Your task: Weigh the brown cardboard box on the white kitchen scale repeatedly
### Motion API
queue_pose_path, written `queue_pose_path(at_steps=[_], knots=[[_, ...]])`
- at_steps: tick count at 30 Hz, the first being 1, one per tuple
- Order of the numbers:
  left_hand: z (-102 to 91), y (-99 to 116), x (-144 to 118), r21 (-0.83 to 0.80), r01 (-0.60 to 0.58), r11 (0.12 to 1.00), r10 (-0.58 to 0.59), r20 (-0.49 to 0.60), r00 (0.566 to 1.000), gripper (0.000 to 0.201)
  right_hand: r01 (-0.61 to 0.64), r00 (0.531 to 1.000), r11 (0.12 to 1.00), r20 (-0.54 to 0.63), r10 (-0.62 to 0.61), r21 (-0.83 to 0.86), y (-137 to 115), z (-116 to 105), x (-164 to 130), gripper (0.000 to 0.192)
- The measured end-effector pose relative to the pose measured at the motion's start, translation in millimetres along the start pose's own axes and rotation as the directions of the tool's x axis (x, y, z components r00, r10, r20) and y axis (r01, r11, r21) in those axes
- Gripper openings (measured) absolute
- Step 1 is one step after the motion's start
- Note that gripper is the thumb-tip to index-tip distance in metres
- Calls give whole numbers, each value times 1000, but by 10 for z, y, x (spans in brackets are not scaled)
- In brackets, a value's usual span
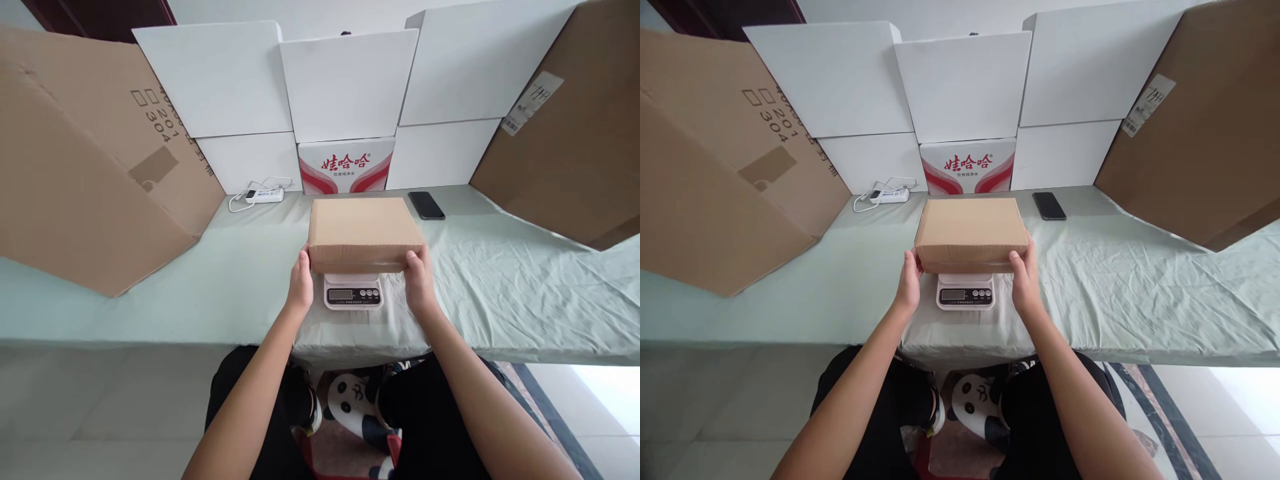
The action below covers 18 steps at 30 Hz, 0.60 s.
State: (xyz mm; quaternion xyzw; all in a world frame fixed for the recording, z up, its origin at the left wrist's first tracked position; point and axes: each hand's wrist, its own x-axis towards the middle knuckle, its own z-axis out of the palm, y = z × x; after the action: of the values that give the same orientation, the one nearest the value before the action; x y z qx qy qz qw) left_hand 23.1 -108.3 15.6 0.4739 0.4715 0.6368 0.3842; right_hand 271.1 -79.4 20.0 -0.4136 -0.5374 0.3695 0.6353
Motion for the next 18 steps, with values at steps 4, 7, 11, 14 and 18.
queue_pose_path(at_steps=[4,7,11,14,18], knots=[[16,167,274,-42,-81,996,83,58,995,81,39,999,999,-38,-39,3,-94,62,211,71],[14,294,598,-24,-96,995,97,56,994,73,96,994,995,-46,-98,-37,-231,163,495,70],[17,249,982,68,-103,992,98,70,993,65,130,991,992,-42,-130,-7,-180,299,865,59],[17,52,1115,50,-10,999,8,40,999,59,112,991,992,-81,-107,63,92,377,1023,62],[-42,-180,1138,36,55,998,-54,-4,999,51,109,994,993,-7,-109,50,449,442,1135,73]])
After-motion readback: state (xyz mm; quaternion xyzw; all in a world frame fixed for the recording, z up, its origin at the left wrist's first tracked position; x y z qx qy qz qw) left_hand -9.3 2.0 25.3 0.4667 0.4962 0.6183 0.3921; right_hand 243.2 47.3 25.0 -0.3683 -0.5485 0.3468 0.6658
